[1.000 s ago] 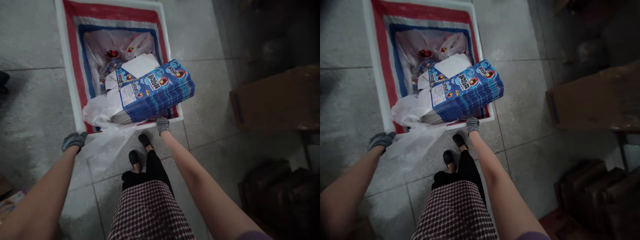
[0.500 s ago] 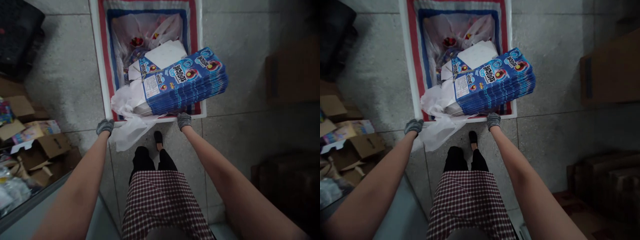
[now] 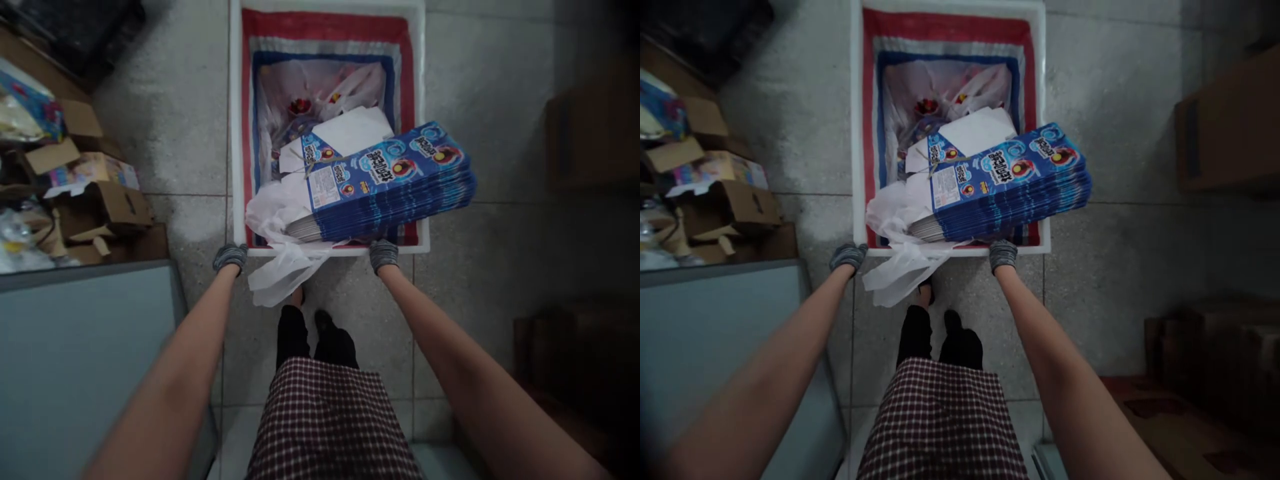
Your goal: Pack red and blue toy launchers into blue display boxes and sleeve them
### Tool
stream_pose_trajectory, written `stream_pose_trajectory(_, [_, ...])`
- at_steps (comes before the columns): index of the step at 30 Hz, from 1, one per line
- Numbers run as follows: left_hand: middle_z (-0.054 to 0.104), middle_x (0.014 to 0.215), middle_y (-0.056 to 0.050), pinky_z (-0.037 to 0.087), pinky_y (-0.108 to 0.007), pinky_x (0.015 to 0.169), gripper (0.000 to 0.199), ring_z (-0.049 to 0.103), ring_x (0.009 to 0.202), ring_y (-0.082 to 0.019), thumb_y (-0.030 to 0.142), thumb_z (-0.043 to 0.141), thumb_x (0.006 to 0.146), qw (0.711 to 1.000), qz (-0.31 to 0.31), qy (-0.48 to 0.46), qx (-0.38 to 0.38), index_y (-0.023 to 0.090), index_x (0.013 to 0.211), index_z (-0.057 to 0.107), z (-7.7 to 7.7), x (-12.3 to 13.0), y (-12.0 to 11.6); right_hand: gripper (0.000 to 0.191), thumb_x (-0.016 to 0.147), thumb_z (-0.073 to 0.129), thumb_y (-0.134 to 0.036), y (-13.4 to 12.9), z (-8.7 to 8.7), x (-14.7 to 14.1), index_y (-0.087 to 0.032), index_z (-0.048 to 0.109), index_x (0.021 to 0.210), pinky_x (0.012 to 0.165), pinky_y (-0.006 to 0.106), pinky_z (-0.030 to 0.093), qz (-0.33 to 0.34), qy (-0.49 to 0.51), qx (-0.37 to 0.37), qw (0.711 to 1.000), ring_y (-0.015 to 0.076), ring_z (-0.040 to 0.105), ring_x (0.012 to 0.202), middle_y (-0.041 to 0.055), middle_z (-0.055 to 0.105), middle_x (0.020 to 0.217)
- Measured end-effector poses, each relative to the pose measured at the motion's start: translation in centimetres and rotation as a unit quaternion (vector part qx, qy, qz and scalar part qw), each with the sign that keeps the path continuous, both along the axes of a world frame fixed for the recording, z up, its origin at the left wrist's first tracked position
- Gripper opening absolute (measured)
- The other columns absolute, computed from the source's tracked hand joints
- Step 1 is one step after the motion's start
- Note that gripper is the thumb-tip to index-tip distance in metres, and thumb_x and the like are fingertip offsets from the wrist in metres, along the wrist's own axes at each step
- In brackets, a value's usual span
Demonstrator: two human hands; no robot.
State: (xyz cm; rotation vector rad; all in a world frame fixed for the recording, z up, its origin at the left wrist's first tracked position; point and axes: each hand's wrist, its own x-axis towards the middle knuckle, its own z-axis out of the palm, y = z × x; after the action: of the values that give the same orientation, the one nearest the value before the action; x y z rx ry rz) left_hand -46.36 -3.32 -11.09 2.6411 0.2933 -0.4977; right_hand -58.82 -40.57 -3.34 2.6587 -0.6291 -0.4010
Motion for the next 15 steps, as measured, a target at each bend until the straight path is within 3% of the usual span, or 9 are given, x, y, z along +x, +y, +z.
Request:
stream_pose_trajectory(9, [0.061,0.127,-0.016,0.046,-0.046,0.099,0.049,0.057,0.119,-0.026,0.049,0.043,0.094,1.0,0.001,0.007,0.009,0.01,0.117,0.061,0.47,-0.19,0.25,0.033,0.092,0.041,-0.006,0.36,0.56,-0.08,-0.003,0.069,0.108,0.08,0.038,0.052,-0.01,-0.028,0.014,0.999,0.0299,0.066,0.101,0.026,0.067,0.103])
stream_pose_trajectory(15, [0.061,0.126,-0.014,0.047,-0.047,0.098,0.049,0.058,0.116,-0.025,0.052,0.044,0.094,1.0,0.014,0.0,0.007,0.012,0.116,0.062,-0.02,0.18,0.9,0.021,0.095,0.051,-0.015,1.12,0.76,0.03,-0.007,0.068,0.103,0.081,0.038,0.054,-0.034,-0.013,0.006,0.999,0.0229,0.066,0.097,0.0139,0.07,0.1])
